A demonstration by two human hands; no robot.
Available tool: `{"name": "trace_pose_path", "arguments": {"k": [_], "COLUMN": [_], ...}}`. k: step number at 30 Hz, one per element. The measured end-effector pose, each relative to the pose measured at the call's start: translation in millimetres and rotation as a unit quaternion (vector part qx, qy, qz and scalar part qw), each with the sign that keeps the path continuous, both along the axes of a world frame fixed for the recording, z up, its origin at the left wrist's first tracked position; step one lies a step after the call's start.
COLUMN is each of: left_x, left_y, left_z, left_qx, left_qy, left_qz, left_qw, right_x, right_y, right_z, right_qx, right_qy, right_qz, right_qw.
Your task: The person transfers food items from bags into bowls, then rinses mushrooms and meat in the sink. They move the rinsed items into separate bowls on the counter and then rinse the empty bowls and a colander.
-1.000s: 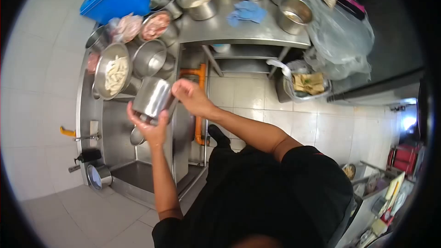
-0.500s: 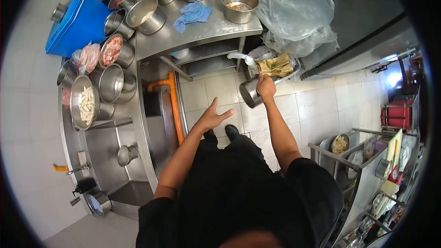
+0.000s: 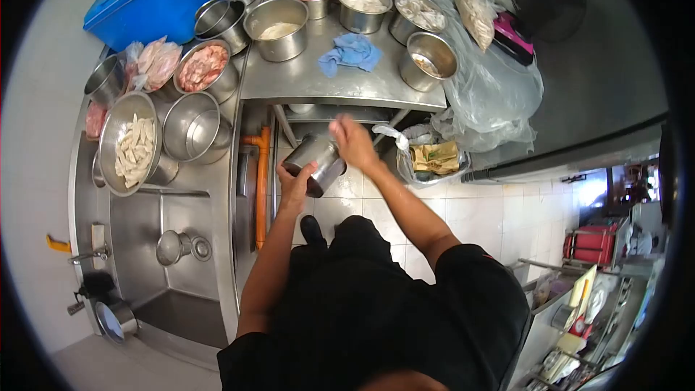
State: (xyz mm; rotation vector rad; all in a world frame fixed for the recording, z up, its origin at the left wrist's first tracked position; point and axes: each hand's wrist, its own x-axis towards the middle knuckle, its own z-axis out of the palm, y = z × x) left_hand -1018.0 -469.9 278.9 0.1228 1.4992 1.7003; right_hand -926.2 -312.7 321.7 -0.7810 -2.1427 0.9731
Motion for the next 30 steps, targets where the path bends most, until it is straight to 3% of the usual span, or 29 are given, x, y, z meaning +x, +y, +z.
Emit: {"name": "trace_pose_path", "arguments": {"k": [1, 2, 4, 6, 8, 9, 11, 13, 14, 17, 18, 20, 23, 24, 26, 28, 30], "left_x": [-5.1, -10.1, -18.6, -24.0, -29.5, -30.6, -36.8, -37.5, -39.1, -29.0, -24.6, -15.0, -6.2, -7.2, -7.6, -0.8, -1.3], "left_y": [-3.6, -7.4, -17.3, -25.6, -38.9, -41.6, -43.0, -32.1, -26.2, -0.2, 12.3, 37.8, 51.5, 60.5, 70.9, 64.5, 60.7], "left_z": [-4.5, -8.9, 4.7, 20.5, 24.5, 36.2, 34.3, 38.1, 41.5, 40.3, 35.9, 23.9, 33.8, 34.1, 30.8, 61.2, 63.6], "left_qx": [-0.003, -0.006, 0.028, 0.102, 0.195, 0.218, 0.257, 0.237, 0.206, 0.161, 0.171, 0.164, 0.161, 0.209, 0.159, 0.103, 0.019], "left_qy": [0.034, 0.068, 0.054, -0.042, -0.141, -0.199, -0.212, -0.184, -0.179, -0.167, -0.155, -0.173, -0.192, -0.179, -0.038, 0.005, 0.173], "left_qz": [0.0, 0.001, 0.005, 0.023, 0.075, 0.098, 0.089, 0.113, 0.104, 0.037, 0.014, -0.02, -0.003, 0.008, 0.066, 0.031, -0.016], "left_qw": [0.999, 0.998, 0.998, 0.994, 0.968, 0.951, 0.939, 0.947, 0.957, 0.972, 0.973, 0.971, 0.968, 0.961, 0.984, 0.994, 0.985], "right_x": [-13.6, -29.8, -57.7, -78.4, -90.4, -92.9, -88.5, -71.8, -62.9, -28.3, -32.1, -43.2, -52.9, -47.9, -38.9, -25.3, -19.4], "right_y": [32.5, 58.2, 123.0, 180.9, 216.3, 227.9, 231.2, 194.4, 174.8, 85.8, 78.3, 75.5, 81.6, 82.5, 82.4, 79.6, 70.7], "right_z": [3.0, 7.9, 12.3, 7.3, -9.7, -23.6, -40.0, -28.4, -21.1, 23.4, 8.4, -33.7, -74.9, -71.3, -67.7, -60.4, -40.7], "right_qx": [0.055, 0.069, 0.162, 0.209, 0.228, 0.249, 0.221, 0.0, -0.113, -0.13, -0.056, -0.08, -0.225, -0.308, -0.467, -0.611, -0.718], "right_qy": [-0.011, -0.051, -0.112, -0.252, -0.374, -0.383, -0.15, -0.046, 0.003, -0.003, 0.047, 0.035, -0.063, -0.068, -0.074, -0.041, 0.045], "right_qz": [-0.012, -0.088, -0.141, -0.143, -0.073, -0.025, 0.055, 0.168, 0.207, 0.277, 0.362, 0.477, 0.455, 0.468, 0.481, 0.43, 0.367], "right_qw": [0.998, 0.992, 0.97, 0.934, 0.896, 0.889, 0.962, 0.985, 0.972, 0.952, 0.929, 0.875, 0.859, 0.825, 0.738, 0.663, 0.589]}}
